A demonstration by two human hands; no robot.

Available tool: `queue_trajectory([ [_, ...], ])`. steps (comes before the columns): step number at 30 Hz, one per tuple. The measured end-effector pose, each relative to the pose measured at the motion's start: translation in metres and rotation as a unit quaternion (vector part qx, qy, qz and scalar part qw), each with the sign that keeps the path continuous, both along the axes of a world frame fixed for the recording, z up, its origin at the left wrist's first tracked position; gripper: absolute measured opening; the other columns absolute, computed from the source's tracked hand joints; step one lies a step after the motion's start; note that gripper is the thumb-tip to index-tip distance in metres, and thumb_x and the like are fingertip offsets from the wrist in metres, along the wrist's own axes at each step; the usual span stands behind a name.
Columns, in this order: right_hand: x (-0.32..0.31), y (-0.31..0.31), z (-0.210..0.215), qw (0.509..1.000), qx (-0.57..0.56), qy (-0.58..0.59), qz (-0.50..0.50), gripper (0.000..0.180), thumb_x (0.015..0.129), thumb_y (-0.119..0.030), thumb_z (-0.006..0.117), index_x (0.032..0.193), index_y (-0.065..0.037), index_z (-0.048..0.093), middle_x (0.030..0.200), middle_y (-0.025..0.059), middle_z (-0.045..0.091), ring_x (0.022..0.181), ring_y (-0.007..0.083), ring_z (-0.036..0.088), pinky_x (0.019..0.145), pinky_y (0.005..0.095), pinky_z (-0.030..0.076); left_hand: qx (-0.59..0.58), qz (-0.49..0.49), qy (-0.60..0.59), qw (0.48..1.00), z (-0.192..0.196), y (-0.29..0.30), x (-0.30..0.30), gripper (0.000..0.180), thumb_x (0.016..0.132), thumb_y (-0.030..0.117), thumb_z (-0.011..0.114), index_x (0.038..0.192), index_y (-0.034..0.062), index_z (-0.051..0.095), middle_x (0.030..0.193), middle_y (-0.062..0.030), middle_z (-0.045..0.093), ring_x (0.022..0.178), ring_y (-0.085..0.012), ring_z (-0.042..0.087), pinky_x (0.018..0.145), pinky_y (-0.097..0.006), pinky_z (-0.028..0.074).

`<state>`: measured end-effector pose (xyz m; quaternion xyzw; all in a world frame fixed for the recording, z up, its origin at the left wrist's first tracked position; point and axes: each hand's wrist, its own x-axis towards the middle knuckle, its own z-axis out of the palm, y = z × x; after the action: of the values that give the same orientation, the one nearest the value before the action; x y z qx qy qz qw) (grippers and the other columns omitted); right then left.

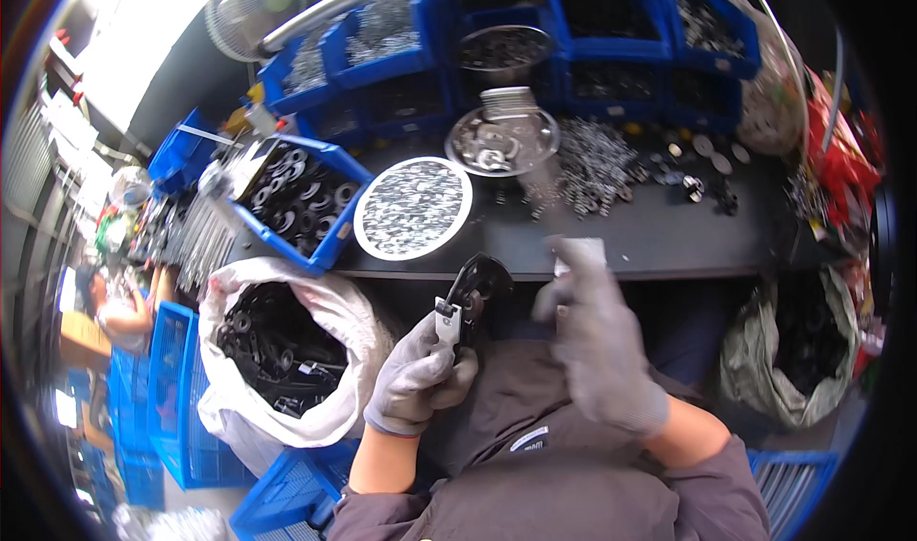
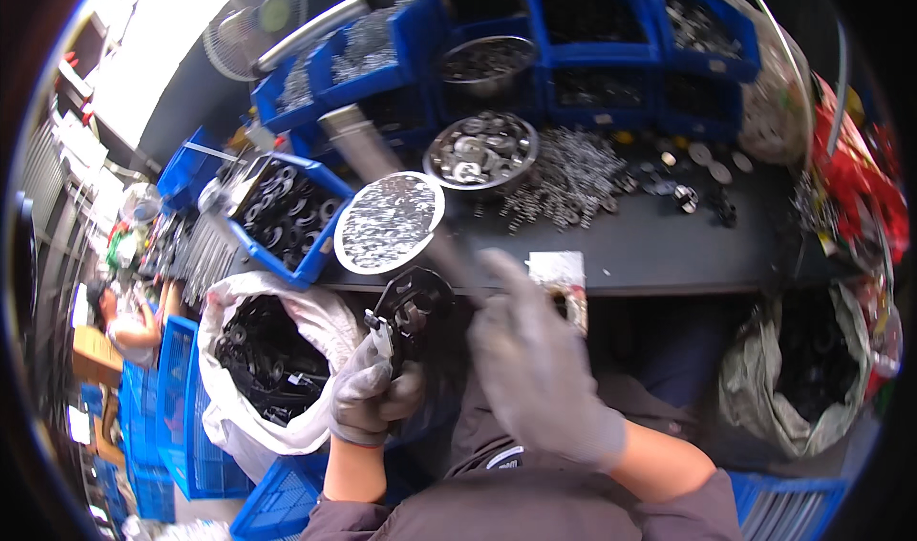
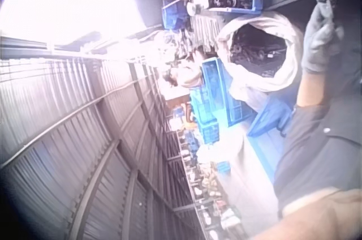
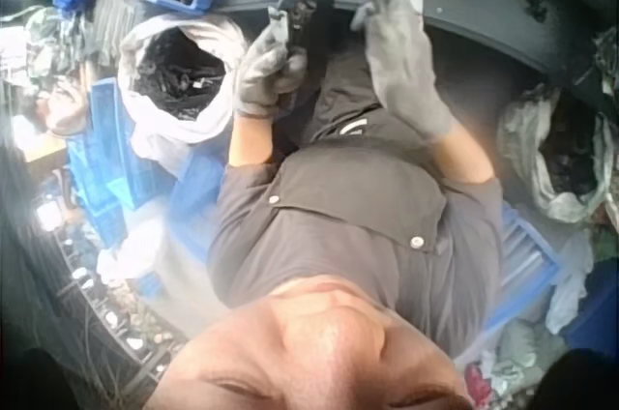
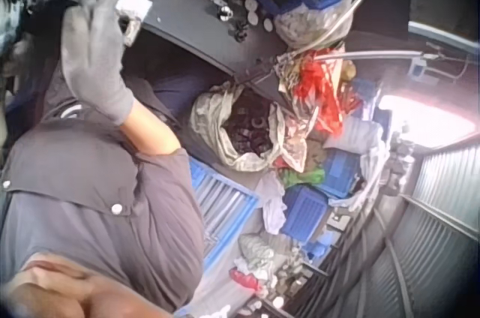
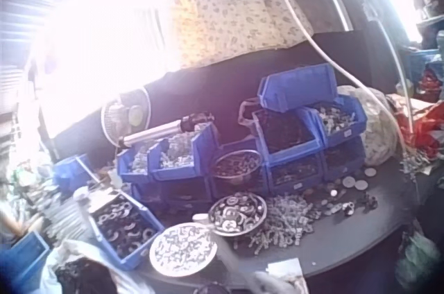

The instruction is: The person assembles components onto a metal tube by hand, attaching washers, brackets, plastic parts, and pins, then secures them with an electric screwdriver.

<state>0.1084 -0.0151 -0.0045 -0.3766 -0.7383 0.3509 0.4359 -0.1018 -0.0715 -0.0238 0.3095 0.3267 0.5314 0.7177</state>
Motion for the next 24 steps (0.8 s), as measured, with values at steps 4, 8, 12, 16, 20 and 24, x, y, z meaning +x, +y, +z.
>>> queue_trajectory([
  [4, 0.05, -0.01, 0.008, 0.979, -0.155, 0.13, 0.031, 0.044, 0.097, -0.009, 0.039, 0.139, 0.005, 0.043, 0.083, 0.0013, 0.053, 0.071, 0.0072, 0.046, 0.069, 0.0228, 0.041, -0.019, -0.067, -0.13, 0.989, 0.009, -0.017, -0.035, 0.074, 0.083, 0.031, 0.072, 0.143, 0.0082, 0.033, 0.064, -0.001, 0.042, 0.043, -0.0042, 0.029, 0.039, -0.018, 0.021],
  [8, 0.083, -0.009, 0.005, 0.989, -0.123, -0.083, 0.022, 0.037, 0.087, -0.004, 0.051, 0.123, -0.001, 0.062, 0.071, 0.0053, 0.056, 0.061, 0.0101, 0.049, 0.059, 0.0255, 0.043, -0.015, -0.117, -0.146, 0.982, 0.025, -0.037, -0.044, 0.076, 0.083, 0.031, 0.072, 0.142, 0.0035, 0.032, 0.061, 0.0002, 0.04, 0.042, -0.0045, 0.028, 0.038, -0.019, 0.021],
  [12, 0.077, -0.006, 0.008, 0.981, -0.044, -0.163, 0.091, 0.028, 0.081, -0.006, 0.058, 0.105, -0.006, 0.072, 0.063, 0.008, 0.057, 0.056, 0.0149, 0.053, 0.055, 0.0274, 0.043, -0.008, -0.145, -0.152, 0.978, 0.035, -0.056, -0.037, 0.074, 0.084, 0.029, 0.07, 0.14, -0.0015, 0.032, 0.059, 0.0009, 0.04, 0.041, -0.004, 0.03, 0.037, -0.02, 0.022],
  [16, 0.067, -0.006, 0.012, 0.976, -0.068, -0.127, 0.163, 0.021, 0.08, -0.011, 0.065, 0.099, -0.006, 0.074, 0.064, 0.0078, 0.06, 0.056, 0.016, 0.055, 0.055, 0.0279, 0.044, -0.013, -0.177, -0.161, 0.971, 0.029, -0.073, -0.033, 0.071, 0.086, 0.03, 0.068, 0.14, 0.0008, 0.033, 0.059, 0.0009, 0.041, 0.041, -0.0037, 0.031, 0.036, -0.019, 0.023],
  [20, 0.068, -0.003, 0.008, 0.968, -0.055, -0.103, 0.22, 0.023, 0.081, -0.011, 0.067, 0.102, -0.007, 0.074, 0.065, 0.0057, 0.059, 0.059, 0.0136, 0.054, 0.056, 0.0261, 0.042, -0.03, -0.224, -0.186, 0.956, 0.024, -0.083, -0.028, 0.068, 0.088, 0.03, 0.067, 0.141, 0.0034, 0.033, 0.059, 0.0009, 0.042, 0.04, -0.0039, 0.033, 0.036, -0.019, 0.024],
  [24, 0.074, 0.001, 0.013, 0.948, -0.085, -0.116, 0.282, 0.028, 0.082, -0.022, 0.074, 0.106, -0.007, 0.074, 0.067, 0.0039, 0.057, 0.06, 0.0121, 0.051, 0.057, 0.0251, 0.039, -0.012, -0.252, -0.201, 0.946, 0.017, -0.093, -0.024, 0.068, 0.088, 0.031, 0.066, 0.141, 0.0031, 0.034, 0.062, 0.0007, 0.043, 0.041, -0.0032, 0.034, 0.036, -0.019, 0.024],
])
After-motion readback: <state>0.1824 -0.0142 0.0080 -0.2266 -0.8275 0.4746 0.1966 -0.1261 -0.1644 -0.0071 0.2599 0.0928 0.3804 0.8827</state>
